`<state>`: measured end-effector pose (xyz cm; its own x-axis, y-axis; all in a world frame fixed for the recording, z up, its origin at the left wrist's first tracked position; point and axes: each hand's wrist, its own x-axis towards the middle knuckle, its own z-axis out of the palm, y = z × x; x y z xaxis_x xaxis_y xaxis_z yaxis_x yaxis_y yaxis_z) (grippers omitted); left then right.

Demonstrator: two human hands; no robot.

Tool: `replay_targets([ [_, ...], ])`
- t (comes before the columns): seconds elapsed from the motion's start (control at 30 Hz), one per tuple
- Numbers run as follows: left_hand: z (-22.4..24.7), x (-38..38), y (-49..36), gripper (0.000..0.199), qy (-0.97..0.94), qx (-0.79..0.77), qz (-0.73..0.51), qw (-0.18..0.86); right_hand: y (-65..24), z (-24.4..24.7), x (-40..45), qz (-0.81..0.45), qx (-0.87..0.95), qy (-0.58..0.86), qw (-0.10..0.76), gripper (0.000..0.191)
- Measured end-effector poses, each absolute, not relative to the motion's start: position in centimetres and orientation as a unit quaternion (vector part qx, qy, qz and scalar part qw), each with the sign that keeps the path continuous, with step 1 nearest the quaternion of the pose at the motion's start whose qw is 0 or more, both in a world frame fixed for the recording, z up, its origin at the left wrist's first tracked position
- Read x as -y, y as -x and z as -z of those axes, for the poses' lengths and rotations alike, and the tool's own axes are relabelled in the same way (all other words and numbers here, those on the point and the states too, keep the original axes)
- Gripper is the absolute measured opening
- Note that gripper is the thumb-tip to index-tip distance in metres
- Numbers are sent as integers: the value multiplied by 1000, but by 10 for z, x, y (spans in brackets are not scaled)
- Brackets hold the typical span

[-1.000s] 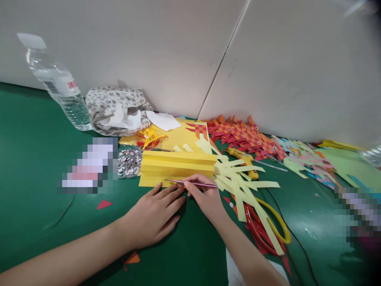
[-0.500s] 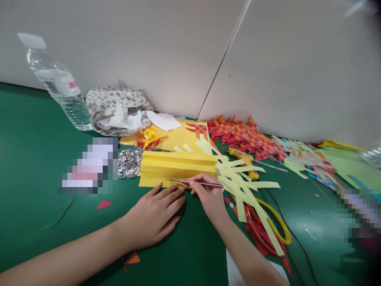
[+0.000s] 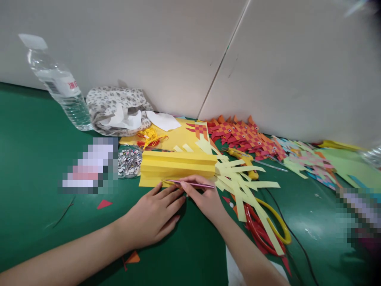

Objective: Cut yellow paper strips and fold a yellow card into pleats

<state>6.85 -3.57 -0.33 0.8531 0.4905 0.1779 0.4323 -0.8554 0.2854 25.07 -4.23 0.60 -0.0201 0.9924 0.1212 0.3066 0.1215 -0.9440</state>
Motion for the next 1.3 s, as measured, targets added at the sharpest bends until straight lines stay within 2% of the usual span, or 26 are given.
replay_targets([
  [1.3, 4, 36, -69, 38, -954, -244, -131, 114, -252, -6, 41, -375, 617, 546, 426, 10],
])
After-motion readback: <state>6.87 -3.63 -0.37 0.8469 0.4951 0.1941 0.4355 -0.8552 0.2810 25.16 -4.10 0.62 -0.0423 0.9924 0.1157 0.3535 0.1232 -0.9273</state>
